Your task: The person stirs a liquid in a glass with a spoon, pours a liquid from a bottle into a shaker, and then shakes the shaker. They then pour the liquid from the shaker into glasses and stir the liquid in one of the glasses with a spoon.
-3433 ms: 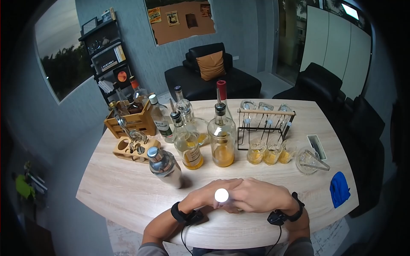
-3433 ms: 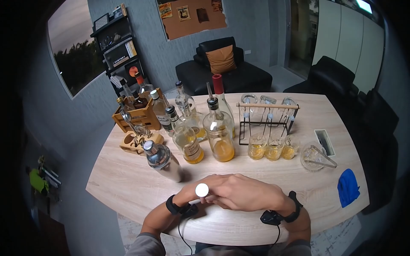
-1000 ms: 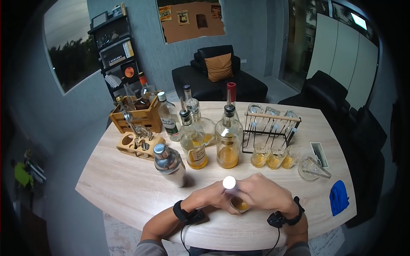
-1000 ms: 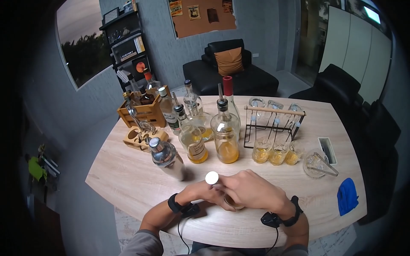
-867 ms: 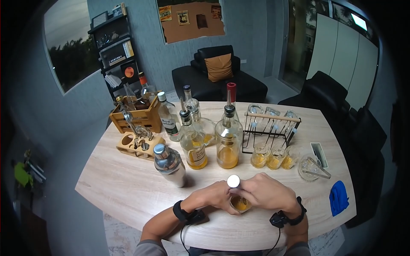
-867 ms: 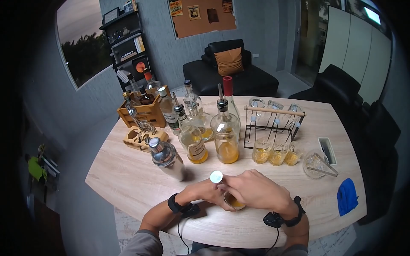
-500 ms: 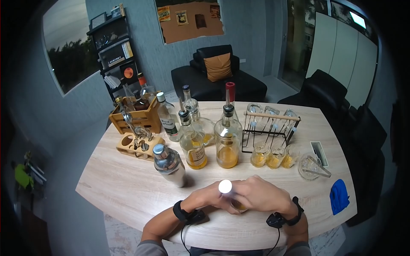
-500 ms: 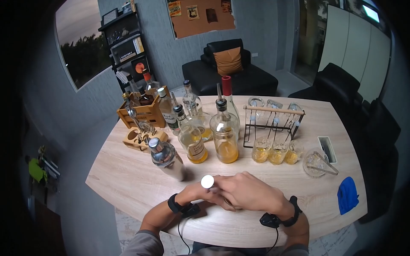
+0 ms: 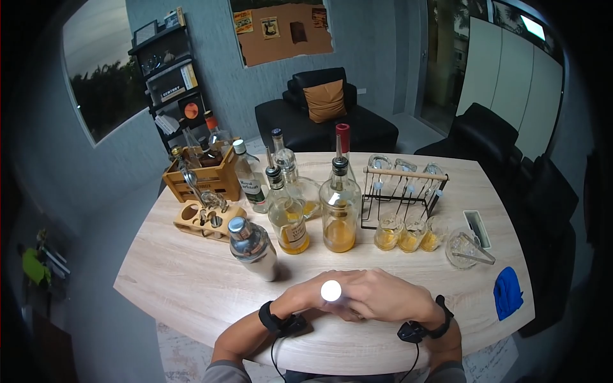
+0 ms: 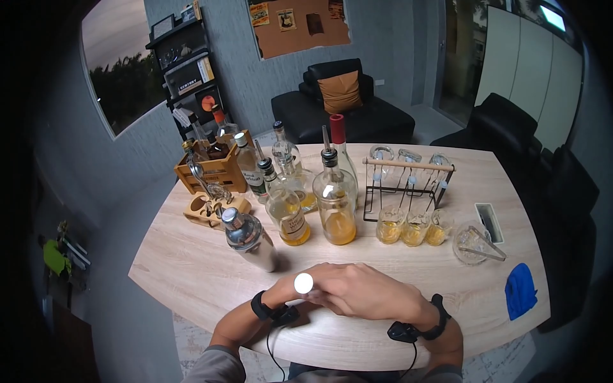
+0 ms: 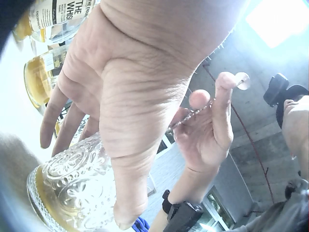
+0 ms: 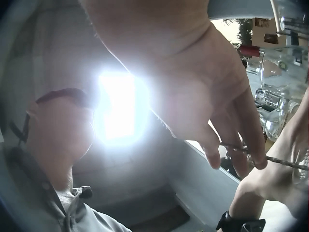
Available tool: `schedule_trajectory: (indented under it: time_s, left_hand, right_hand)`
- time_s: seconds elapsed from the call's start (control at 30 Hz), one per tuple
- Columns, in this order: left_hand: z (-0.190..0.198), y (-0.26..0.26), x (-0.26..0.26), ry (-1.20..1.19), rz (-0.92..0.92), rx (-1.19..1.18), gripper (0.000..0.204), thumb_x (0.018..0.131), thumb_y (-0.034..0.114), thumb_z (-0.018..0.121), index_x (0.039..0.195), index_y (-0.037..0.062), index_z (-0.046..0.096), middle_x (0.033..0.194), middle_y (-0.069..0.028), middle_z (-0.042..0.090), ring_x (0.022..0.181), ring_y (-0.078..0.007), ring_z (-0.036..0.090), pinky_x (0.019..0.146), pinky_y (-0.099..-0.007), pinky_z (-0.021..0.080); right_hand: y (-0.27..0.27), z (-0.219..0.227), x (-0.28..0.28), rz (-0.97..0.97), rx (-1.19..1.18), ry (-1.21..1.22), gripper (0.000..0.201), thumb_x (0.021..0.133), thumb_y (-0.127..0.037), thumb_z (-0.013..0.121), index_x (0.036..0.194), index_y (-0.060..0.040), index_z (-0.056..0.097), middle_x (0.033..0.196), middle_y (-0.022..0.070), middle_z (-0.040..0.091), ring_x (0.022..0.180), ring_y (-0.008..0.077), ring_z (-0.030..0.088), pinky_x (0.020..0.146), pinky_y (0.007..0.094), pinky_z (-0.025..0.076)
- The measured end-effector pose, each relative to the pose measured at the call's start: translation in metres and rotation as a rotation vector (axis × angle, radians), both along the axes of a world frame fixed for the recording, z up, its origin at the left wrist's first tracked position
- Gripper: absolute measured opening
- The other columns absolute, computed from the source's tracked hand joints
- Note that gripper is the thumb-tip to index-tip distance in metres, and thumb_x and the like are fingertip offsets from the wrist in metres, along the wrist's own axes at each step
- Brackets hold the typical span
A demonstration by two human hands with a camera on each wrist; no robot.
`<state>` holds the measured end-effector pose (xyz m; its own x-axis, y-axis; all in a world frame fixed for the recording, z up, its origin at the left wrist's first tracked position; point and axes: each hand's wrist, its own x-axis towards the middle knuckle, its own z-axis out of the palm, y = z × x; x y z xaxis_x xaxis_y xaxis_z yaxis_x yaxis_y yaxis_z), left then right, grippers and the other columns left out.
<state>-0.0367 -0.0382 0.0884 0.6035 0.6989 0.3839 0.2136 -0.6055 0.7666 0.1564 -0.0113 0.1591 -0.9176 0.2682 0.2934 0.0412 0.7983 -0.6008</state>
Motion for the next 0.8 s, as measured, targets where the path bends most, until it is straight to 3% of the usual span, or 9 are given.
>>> schedule_trajectory:
  time_s: [0.03, 0.1, 0.2, 0.33, 0.4, 0.57, 0.63, 0.73, 0.8]
  left_hand:
    - [0.001, 0.001, 0.002, 0.001, -0.001, 0.001, 0.069, 0.070, 0.036, 0.088, 0.127, 0.0085, 0.060, 0.110, -0.0137, 0.069, 0.103, -0.0322, 0.066, 0.088, -0.0414, 0.053]
    - [0.008, 0.002, 0.007, 0.420, 0.029, -0.650, 0.067, 0.068, 0.038, 0.089, 0.121, 0.0072, 0.064, 0.113, -0.0137, 0.069, 0.105, -0.0302, 0.066, 0.089, -0.0397, 0.053]
    - [0.010, 0.001, 0.009, 0.516, 0.070, -0.308, 0.063, 0.076, 0.052, 0.084, 0.117, 0.0061, 0.071, 0.114, -0.0126, 0.071, 0.102, -0.0246, 0.065, 0.091, -0.0313, 0.050]
    - [0.004, 0.009, 0.007, 0.576, -0.008, -0.465, 0.062, 0.077, 0.041, 0.082, 0.124, 0.0047, 0.066, 0.119, -0.0149, 0.068, 0.109, -0.0274, 0.062, 0.094, -0.0365, 0.048]
    - [-0.006, 0.009, 0.004, 0.083, -0.039, -0.073, 0.075, 0.067, 0.038, 0.091, 0.128, 0.0079, 0.059, 0.099, -0.0131, 0.066, 0.096, -0.0348, 0.064, 0.080, -0.0444, 0.050]
    - [-0.004, 0.003, 0.002, 0.032, -0.029, -0.115, 0.075, 0.067, 0.037, 0.091, 0.128, 0.0070, 0.058, 0.108, -0.0139, 0.069, 0.101, -0.0351, 0.065, 0.087, -0.0412, 0.052]
    - [0.004, 0.000, 0.005, 0.345, 0.050, -0.617, 0.069, 0.067, 0.037, 0.091, 0.123, 0.0068, 0.063, 0.112, -0.0142, 0.069, 0.103, -0.0324, 0.066, 0.090, -0.0388, 0.053]
    - [-0.011, 0.007, 0.008, 0.491, 0.043, -0.230, 0.075, 0.073, 0.055, 0.085, 0.122, 0.0025, 0.066, 0.118, -0.0151, 0.069, 0.101, -0.0279, 0.065, 0.089, -0.0353, 0.051]
    - [0.009, 0.007, 0.011, 0.559, 0.047, -0.322, 0.071, 0.070, 0.047, 0.088, 0.122, 0.0055, 0.065, 0.114, -0.0141, 0.068, 0.102, -0.0302, 0.065, 0.087, -0.0384, 0.051]
  right_hand:
    - [0.002, 0.000, 0.000, -0.001, 0.001, 0.001, 0.016, 0.093, -0.016, 0.064, 0.099, -0.0014, 0.068, 0.087, 0.0201, 0.070, 0.079, 0.0387, 0.068, 0.072, 0.0434, 0.055]
    - [0.007, 0.001, 0.000, -0.191, -0.014, -0.232, 0.019, 0.094, -0.017, 0.062, 0.104, -0.0021, 0.070, 0.084, 0.0196, 0.070, 0.077, 0.0388, 0.069, 0.071, 0.0436, 0.055]
    - [0.010, 0.001, 0.006, -0.244, -0.024, -0.222, 0.022, 0.096, -0.019, 0.061, 0.108, -0.0031, 0.071, 0.081, 0.0184, 0.071, 0.073, 0.0392, 0.069, 0.070, 0.0436, 0.055]
    - [0.010, 0.008, 0.012, -0.156, -0.063, -0.301, 0.021, 0.094, -0.018, 0.061, 0.105, -0.0020, 0.070, 0.086, 0.0179, 0.072, 0.078, 0.0388, 0.069, 0.072, 0.0435, 0.055]
    - [0.008, 0.002, 0.010, 0.034, 0.013, -0.156, 0.022, 0.094, -0.017, 0.061, 0.109, -0.0025, 0.067, 0.089, 0.0198, 0.070, 0.082, 0.0402, 0.068, 0.072, 0.0455, 0.055]
    - [0.004, 0.001, 0.002, 0.016, -0.028, -0.034, 0.022, 0.094, -0.018, 0.061, 0.107, -0.0019, 0.068, 0.089, 0.0205, 0.070, 0.082, 0.0403, 0.068, 0.071, 0.0454, 0.055]
    - [0.011, -0.005, 0.004, -0.138, -0.040, -0.147, 0.022, 0.095, -0.020, 0.060, 0.107, -0.0029, 0.068, 0.083, 0.0209, 0.070, 0.075, 0.0415, 0.068, 0.069, 0.0461, 0.055]
    - [0.010, 0.008, 0.008, -0.257, -0.057, -0.229, 0.020, 0.096, -0.019, 0.059, 0.100, -0.0035, 0.072, 0.084, 0.0197, 0.072, 0.076, 0.0396, 0.069, 0.070, 0.0433, 0.055]
    - [0.011, 0.012, 0.014, -0.208, -0.055, -0.253, 0.021, 0.097, -0.020, 0.059, 0.102, -0.0025, 0.070, 0.083, 0.0201, 0.071, 0.074, 0.0404, 0.069, 0.069, 0.0449, 0.055]
